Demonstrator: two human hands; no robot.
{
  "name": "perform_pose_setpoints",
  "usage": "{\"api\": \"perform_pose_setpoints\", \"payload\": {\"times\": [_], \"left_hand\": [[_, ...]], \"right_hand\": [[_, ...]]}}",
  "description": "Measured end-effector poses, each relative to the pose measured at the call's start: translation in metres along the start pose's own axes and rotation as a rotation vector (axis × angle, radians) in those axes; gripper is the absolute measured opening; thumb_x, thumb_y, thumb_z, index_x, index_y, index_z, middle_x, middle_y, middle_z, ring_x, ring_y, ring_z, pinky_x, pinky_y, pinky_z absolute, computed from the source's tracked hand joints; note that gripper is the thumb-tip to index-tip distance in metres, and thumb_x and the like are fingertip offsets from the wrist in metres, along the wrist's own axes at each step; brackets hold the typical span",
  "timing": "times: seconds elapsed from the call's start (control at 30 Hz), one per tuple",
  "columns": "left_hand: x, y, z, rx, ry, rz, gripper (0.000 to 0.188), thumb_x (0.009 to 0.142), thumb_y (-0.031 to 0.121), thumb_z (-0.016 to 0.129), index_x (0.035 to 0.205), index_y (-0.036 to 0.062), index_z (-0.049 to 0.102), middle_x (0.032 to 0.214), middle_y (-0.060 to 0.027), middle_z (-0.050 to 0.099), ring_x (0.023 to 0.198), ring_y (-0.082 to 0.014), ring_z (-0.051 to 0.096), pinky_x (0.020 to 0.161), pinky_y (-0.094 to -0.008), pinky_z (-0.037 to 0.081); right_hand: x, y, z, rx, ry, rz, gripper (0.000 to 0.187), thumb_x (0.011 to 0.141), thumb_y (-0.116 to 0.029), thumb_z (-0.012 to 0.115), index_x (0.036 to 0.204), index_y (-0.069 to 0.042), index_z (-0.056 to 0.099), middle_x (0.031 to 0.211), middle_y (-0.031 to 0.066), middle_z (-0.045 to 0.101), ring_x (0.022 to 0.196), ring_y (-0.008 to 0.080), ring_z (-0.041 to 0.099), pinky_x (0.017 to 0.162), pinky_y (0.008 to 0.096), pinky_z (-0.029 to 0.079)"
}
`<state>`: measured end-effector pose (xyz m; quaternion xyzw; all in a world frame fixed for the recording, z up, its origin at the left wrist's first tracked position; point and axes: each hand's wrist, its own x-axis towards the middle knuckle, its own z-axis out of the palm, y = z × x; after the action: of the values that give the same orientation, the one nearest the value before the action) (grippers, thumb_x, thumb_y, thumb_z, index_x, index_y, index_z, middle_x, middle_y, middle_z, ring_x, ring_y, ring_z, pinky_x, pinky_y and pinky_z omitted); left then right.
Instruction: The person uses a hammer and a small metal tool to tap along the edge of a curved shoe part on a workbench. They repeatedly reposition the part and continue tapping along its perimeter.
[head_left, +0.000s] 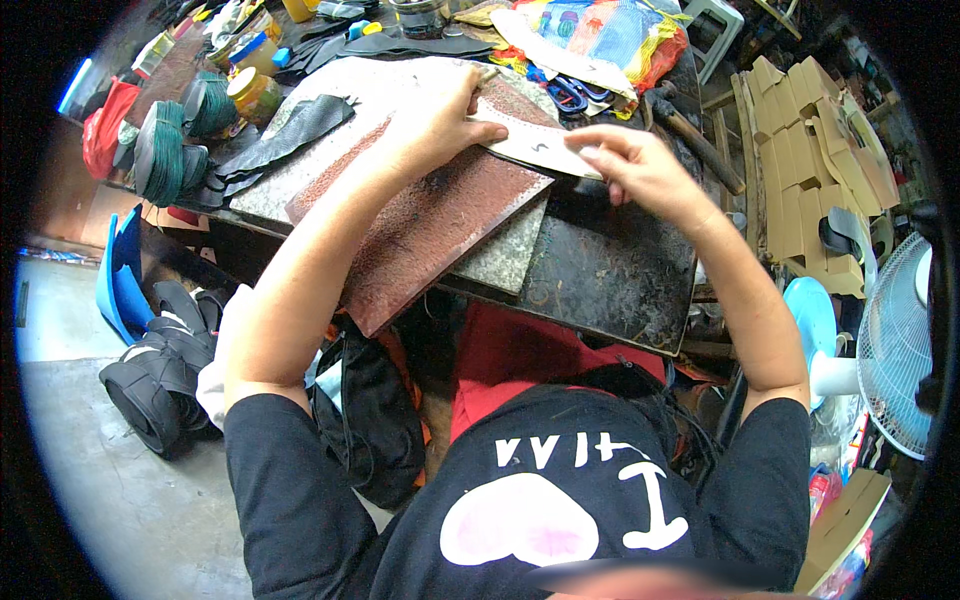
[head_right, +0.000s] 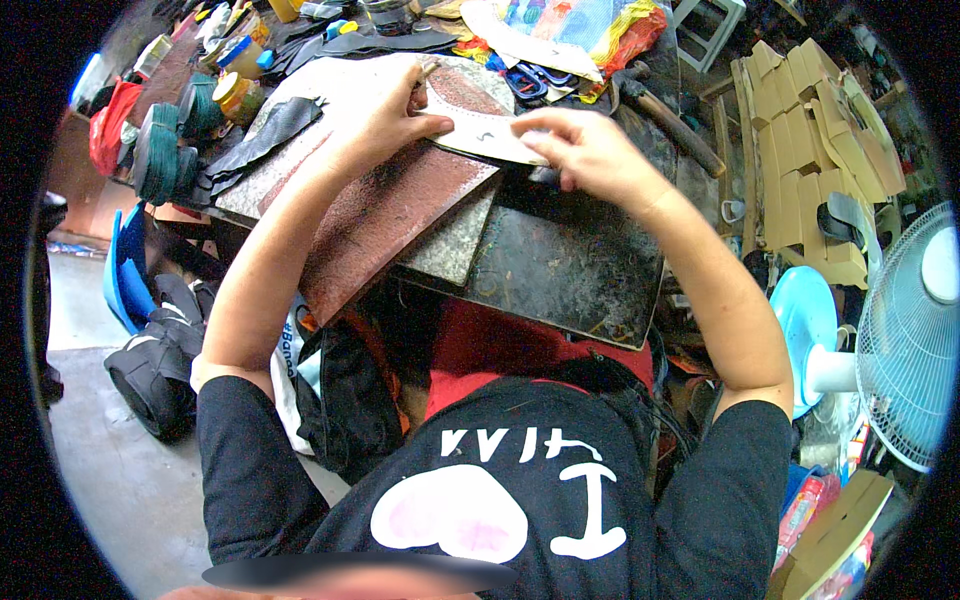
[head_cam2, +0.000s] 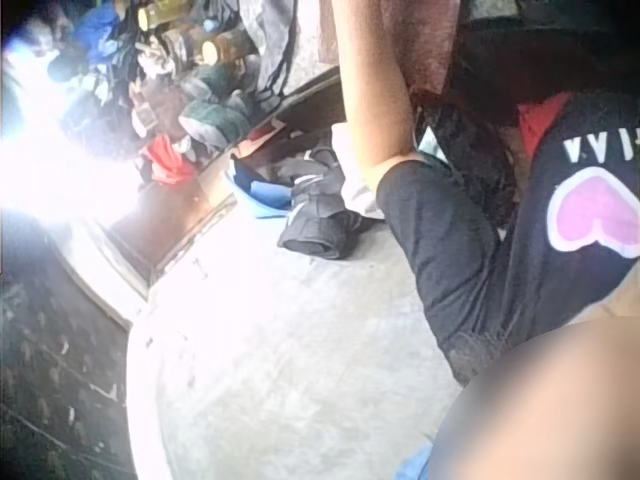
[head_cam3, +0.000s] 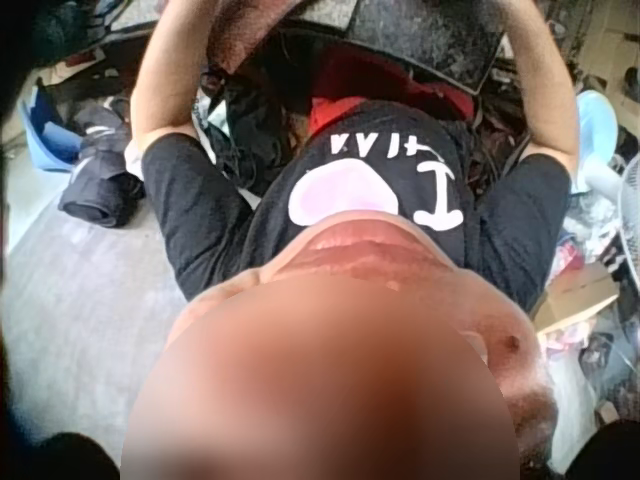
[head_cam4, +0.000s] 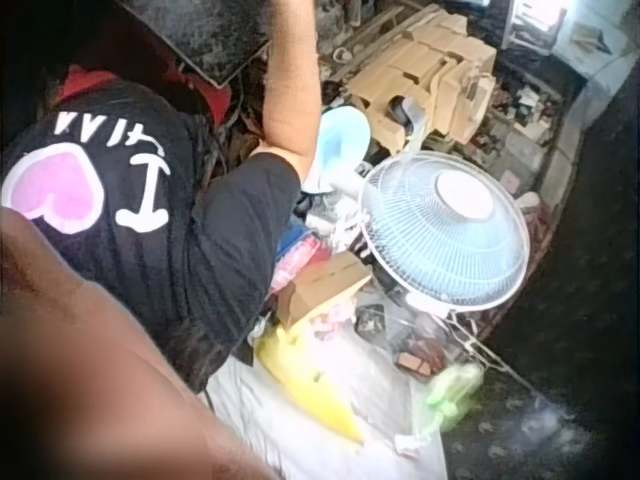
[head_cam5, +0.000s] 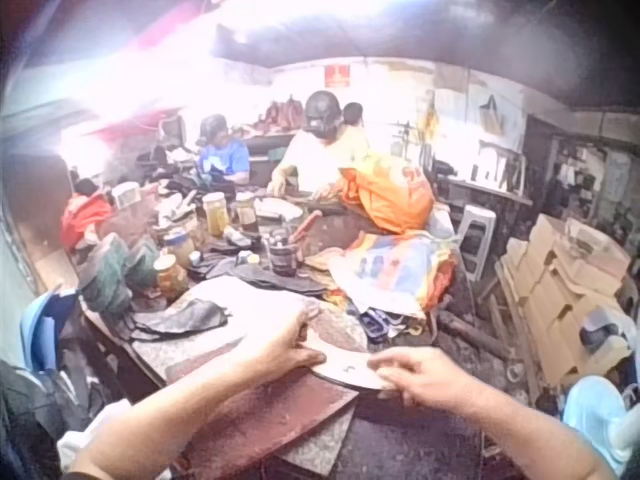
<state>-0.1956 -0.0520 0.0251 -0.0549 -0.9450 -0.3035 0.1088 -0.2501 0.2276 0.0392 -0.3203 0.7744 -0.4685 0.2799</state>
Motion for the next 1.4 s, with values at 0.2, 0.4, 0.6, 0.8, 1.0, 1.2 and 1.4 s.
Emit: {"api": "perform_pose_setpoints", "payload": {"times": [0.2, 0.4, 0.6, 0.8, 1.0, 1.2, 1.4], "left_hand": [[-0.005, -0.002, 0.004, -0.036, 0.033, -0.006, 0.065, 0.075, 0.035, 0.083, 0.118, -0.0018, 0.052, 0.093, -0.0145, 0.062, 0.088, -0.0272, 0.062, 0.079, -0.0383, 0.051], [-0.008, 0.001, 0.006, -0.061, 0.085, 0.022, 0.053, 0.075, 0.031, 0.084, 0.104, 0.0005, 0.051, 0.086, -0.0102, 0.057, 0.082, -0.0216, 0.056, 0.074, -0.0344, 0.049], [-0.012, 0.005, 0.006, -0.055, 0.110, 0.001, 0.053, 0.074, 0.033, 0.085, 0.100, -0.0003, 0.052, 0.085, -0.0118, 0.058, 0.080, -0.0233, 0.058, 0.073, -0.0351, 0.049], [-0.003, -0.013, -0.002, -0.200, 0.150, -0.074, 0.038, 0.085, 0.030, 0.074, 0.103, 0.0035, 0.054, 0.086, -0.0124, 0.061, 0.080, -0.0265, 0.060, 0.076, -0.0367, 0.050], [0.033, -0.064, -0.021, 0.126, 0.388, -0.160, 0.047, 0.083, 0.033, 0.077, 0.106, 0.0012, 0.051, 0.092, -0.0140, 0.061, 0.086, -0.0231, 0.060, 0.080, -0.0353, 0.050], [0.055, -0.069, -0.020, 0.020, 0.217, -0.223, 0.064, 0.071, 0.034, 0.084, 0.114, -0.0023, 0.052, 0.109, -0.0234, 0.061, 0.104, -0.0354, 0.061, 0.090, -0.0415, 0.048], [0.048, -0.050, -0.022, 0.486, 0.535, -0.062, 0.044, 0.080, 0.031, 0.076, 0.105, -0.0007, 0.057, 0.100, -0.0230, 0.061, 0.099, -0.0345, 0.061, 0.089, -0.0406, 0.048]], "right_hand": [[-0.006, 0.055, -0.091, -1.109, 0.652, -0.018, 0.054, 0.089, -0.040, 0.066, 0.135, -0.013, 0.056, 0.112, 0.0145, 0.062, 0.109, 0.0310, 0.057, 0.093, 0.0443, 0.048], [-0.020, 0.089, -0.098, -1.072, 0.656, 0.148, 0.048, 0.094, -0.036, 0.062, 0.133, -0.010, 0.055, 0.109, 0.0134, 0.062, 0.100, 0.0296, 0.061, 0.087, 0.0409, 0.048], [-0.045, 0.001, -0.045, -0.245, 0.550, 0.064, 0.034, 0.098, -0.031, 0.059, 0.128, -0.014, 0.064, 0.097, 0.0070, 0.073, 0.084, 0.0162, 0.068, 0.073, 0.0299, 0.052], [-0.038, -0.032, 0.016, -0.756, 0.439, -0.245, 0.034, 0.095, -0.031, 0.060, 0.128, -0.022, 0.063, 0.113, 0.0120, 0.069, 0.094, 0.0325, 0.068, 0.077, 0.0395, 0.055], [-0.032, -0.032, 0.020, -0.705, 0.467, -0.251, 0.034, 0.095, -0.030, 0.060, 0.128, -0.022, 0.063, 0.109, 0.0122, 0.069, 0.091, 0.0324, 0.069, 0.074, 0.0395, 0.055], [-0.037, -0.033, 0.021, -0.726, 0.506, -0.298, 0.034, 0.095, -0.030, 0.060, 0.127, -0.020, 0.063, 0.106, 0.0137, 0.069, 0.090, 0.0329, 0.069, 0.073, 0.0400, 0.055], [-0.036, -0.031, 0.021, -0.710, 0.503, -0.242, 0.033, 0.096, -0.032, 0.058, 0.127, -0.021, 0.062, 0.101, 0.0150, 0.070, 0.086, 0.0344, 0.069, 0.071, 0.0417, 0.054]]}}
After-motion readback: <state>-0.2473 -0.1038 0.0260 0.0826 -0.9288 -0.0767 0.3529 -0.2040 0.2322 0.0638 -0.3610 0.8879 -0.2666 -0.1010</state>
